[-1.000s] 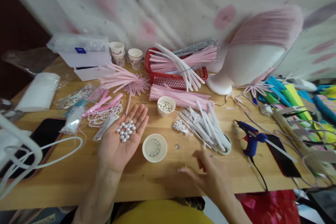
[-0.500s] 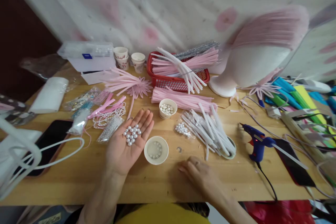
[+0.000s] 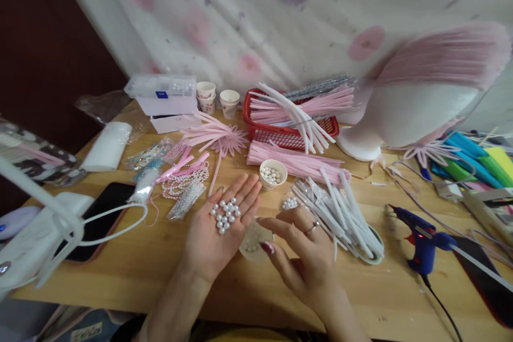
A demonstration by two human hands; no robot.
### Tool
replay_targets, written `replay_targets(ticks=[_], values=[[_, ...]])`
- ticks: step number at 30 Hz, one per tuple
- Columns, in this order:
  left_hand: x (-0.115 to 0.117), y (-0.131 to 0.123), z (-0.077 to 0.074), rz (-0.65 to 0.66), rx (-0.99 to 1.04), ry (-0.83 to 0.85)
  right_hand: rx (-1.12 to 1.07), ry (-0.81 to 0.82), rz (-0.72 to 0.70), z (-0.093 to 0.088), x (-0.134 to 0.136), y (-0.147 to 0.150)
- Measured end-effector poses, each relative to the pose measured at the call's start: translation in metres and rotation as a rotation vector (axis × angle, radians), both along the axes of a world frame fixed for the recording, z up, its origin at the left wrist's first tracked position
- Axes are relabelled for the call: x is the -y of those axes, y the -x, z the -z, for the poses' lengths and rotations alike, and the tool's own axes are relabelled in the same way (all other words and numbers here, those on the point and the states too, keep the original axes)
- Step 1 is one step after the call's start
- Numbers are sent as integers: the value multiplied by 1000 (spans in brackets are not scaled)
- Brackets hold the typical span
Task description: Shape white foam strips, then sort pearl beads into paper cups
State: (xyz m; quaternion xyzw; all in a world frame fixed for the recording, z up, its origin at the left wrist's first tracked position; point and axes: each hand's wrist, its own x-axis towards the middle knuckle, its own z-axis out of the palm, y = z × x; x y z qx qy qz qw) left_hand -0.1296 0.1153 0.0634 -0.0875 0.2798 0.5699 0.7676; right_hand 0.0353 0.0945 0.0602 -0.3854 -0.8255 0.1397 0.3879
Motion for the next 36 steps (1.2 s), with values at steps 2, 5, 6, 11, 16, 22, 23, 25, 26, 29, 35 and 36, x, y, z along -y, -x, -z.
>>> replay_targets(ticks=[2, 5, 6, 11, 16, 22, 23, 25, 26, 29, 35, 36], values=[[3, -1, -4, 57, 14, -8, 97, -14, -35, -5, 1, 1], [6, -1, -10, 137, 35, -5, 185, -5, -61, -8, 1, 4], [6, -1, -11, 150, 33, 1, 195, 0, -65, -7, 0, 5], [7, -5, -9, 177, 79, 4, 103, 97, -85, -4, -1, 9], [7, -12, -5, 166, 111, 13, 97, 348, 7, -6, -1, 11], [5, -8, -1, 140, 111, 1, -241, 622, -35, -7, -6, 5], [5, -7, 0, 133, 110, 8, -403, 701, -47, -7, -8, 3], [5, -6, 0, 113, 111, 15, -682, 873, -83, -8, -12, 0], [5, -6, 0, 104, 112, 13, -756, 948, -104, -9, -13, 0], [5, -7, 0, 115, 109, 19, -608, 923, -61, -11, -16, 2], [4, -10, -4, 152, 83, 43, 10, 582, -34, -10, -16, 14], [4, -10, -4, 154, 82, 54, 32, 587, -36, -9, -16, 15]])
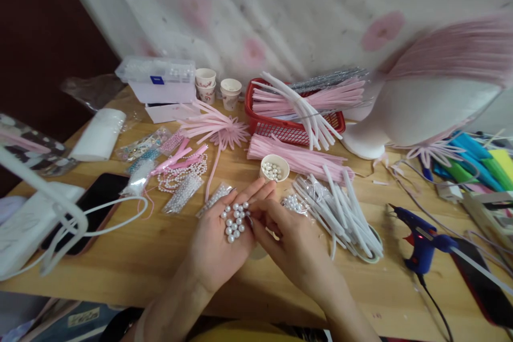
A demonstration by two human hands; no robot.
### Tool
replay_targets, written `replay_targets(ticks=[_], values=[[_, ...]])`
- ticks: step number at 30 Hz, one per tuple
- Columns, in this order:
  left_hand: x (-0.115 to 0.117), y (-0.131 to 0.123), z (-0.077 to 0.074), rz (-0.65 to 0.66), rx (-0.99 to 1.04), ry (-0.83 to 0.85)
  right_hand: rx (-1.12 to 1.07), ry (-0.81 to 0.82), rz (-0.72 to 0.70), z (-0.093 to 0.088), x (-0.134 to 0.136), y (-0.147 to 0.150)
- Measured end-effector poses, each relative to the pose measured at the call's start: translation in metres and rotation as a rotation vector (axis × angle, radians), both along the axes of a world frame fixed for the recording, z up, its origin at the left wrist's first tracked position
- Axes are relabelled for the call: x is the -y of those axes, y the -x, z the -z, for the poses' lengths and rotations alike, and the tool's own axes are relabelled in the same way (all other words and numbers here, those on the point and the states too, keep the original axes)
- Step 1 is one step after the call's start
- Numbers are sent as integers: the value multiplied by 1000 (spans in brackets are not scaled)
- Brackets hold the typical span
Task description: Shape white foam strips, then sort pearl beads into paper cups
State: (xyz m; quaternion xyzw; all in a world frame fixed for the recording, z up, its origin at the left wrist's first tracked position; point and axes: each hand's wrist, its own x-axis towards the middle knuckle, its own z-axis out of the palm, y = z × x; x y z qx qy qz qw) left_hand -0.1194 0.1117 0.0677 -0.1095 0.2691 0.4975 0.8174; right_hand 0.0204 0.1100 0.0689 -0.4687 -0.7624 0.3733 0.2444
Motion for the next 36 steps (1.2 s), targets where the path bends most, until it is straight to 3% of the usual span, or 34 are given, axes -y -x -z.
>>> replay_targets(ticks=[3, 5, 9, 11, 13, 15, 18, 21, 25, 28, 33, 36], values=[[0, 1, 1, 5, 9, 14, -14, 47, 17, 3, -1, -2], [1, 2, 2, -3, 18, 1, -169, 146, 73, 3, -4, -6], [2, 2, 5, -25, 27, -14, -724, 637, 230, -2, -14, -15], [2, 1, 6, -31, 28, -24, -853, 779, 271, -5, -18, -17], [2, 1, 7, -25, 30, -28, -803, 666, 312, -6, -19, -16], [2, 1, 6, -2, 34, -12, -593, 379, 291, -6, -17, -15], [3, 1, 3, 34, 23, 21, -178, 22, 71, -5, -14, -14], [3, 0, 2, 60, 3, 41, 74, -92, -99, -5, -15, -15], [4, -1, 3, 54, -8, 60, 163, -102, -119, -4, -16, -17], [3, -1, 3, 36, 8, 48, -64, 60, -11, -2, -17, -18], [1, -1, 5, 13, 16, 2, -886, 693, 228, -2, -28, -23], [1, -1, 7, -7, 12, -1, -1005, 820, 263, -2, -31, -23]])
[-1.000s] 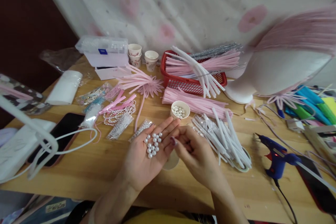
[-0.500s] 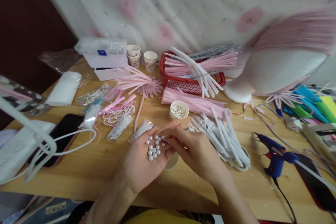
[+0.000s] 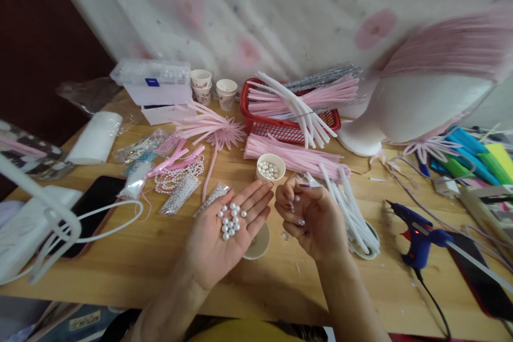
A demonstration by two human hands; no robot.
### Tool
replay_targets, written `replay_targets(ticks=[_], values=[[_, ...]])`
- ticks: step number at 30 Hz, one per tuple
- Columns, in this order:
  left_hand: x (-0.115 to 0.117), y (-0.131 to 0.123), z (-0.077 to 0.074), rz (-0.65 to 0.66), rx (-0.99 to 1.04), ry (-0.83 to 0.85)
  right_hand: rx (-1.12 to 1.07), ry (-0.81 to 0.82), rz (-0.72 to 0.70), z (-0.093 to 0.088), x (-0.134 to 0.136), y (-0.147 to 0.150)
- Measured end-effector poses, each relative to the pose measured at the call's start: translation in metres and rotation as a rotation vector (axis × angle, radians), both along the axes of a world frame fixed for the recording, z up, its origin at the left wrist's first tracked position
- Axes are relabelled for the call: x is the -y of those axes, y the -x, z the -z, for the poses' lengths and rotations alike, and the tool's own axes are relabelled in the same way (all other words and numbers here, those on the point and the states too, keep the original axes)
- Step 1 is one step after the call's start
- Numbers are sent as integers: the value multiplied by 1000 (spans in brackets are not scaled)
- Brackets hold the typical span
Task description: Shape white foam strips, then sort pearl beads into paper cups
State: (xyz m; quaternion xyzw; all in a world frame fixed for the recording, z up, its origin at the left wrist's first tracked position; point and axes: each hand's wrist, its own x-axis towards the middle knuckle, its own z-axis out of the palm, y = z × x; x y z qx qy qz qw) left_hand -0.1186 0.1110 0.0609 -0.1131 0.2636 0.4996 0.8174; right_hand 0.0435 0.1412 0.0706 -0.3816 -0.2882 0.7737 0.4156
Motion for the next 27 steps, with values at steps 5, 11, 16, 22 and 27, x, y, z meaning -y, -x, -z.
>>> replay_targets(ticks=[5, 11, 16, 22, 27], values=[[0, 0, -2, 5, -19, 22, 460, -398, -26, 4, 12, 7], [0, -1, -5, 33, -27, 8, 1044, -777, -350, 5, 25, 14], [1, -1, 0, 5, -13, 9, 811, -620, -232, 2, 20, 13], [0, -2, 2, -81, 8, -37, 70, 110, -107, -1, 12, 4], [-1, -3, -2, -69, -47, 4, 473, -322, -73, 1, 21, 15]])
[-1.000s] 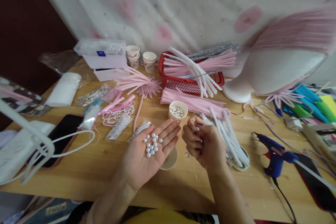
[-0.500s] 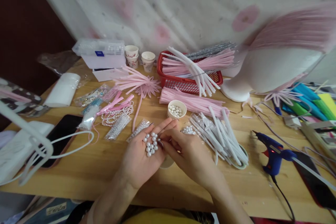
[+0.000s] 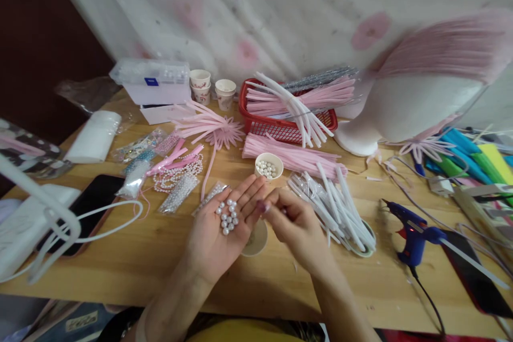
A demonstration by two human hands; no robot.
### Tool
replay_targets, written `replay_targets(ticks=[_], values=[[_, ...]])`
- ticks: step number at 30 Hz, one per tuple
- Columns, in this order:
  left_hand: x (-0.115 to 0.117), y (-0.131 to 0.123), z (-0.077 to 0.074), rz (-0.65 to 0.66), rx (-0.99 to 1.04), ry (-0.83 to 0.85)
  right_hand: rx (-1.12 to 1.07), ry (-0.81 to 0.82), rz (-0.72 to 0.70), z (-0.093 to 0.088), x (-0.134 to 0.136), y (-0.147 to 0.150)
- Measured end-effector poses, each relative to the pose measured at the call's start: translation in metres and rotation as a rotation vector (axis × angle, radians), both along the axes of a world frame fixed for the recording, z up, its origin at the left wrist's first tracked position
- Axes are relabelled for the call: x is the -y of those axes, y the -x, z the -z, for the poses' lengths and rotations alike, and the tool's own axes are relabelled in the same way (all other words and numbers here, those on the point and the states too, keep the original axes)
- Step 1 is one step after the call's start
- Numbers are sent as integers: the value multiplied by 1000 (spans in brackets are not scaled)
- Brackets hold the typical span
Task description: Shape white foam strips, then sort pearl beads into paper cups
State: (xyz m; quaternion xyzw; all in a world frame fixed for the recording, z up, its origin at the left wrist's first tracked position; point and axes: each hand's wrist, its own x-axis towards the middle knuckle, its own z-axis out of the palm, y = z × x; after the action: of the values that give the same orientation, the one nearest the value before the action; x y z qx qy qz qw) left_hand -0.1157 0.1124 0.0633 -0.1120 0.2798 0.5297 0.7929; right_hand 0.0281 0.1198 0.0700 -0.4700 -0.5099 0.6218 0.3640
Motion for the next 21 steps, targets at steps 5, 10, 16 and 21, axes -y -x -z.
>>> replay_targets(ticks=[5, 10, 16, 21], values=[[1, 0, -2, 25, -9, -30, 370, -299, -208, 4, 12, 11], [1, -3, 1, 16, -14, -1, 451, -345, -257, 6, 15, 10], [2, -1, 7, -24, 65, -46, -112, 90, -27, 6, 6, -2], [3, -2, 9, -64, 81, -53, -531, 414, 54, 5, -2, -7]])
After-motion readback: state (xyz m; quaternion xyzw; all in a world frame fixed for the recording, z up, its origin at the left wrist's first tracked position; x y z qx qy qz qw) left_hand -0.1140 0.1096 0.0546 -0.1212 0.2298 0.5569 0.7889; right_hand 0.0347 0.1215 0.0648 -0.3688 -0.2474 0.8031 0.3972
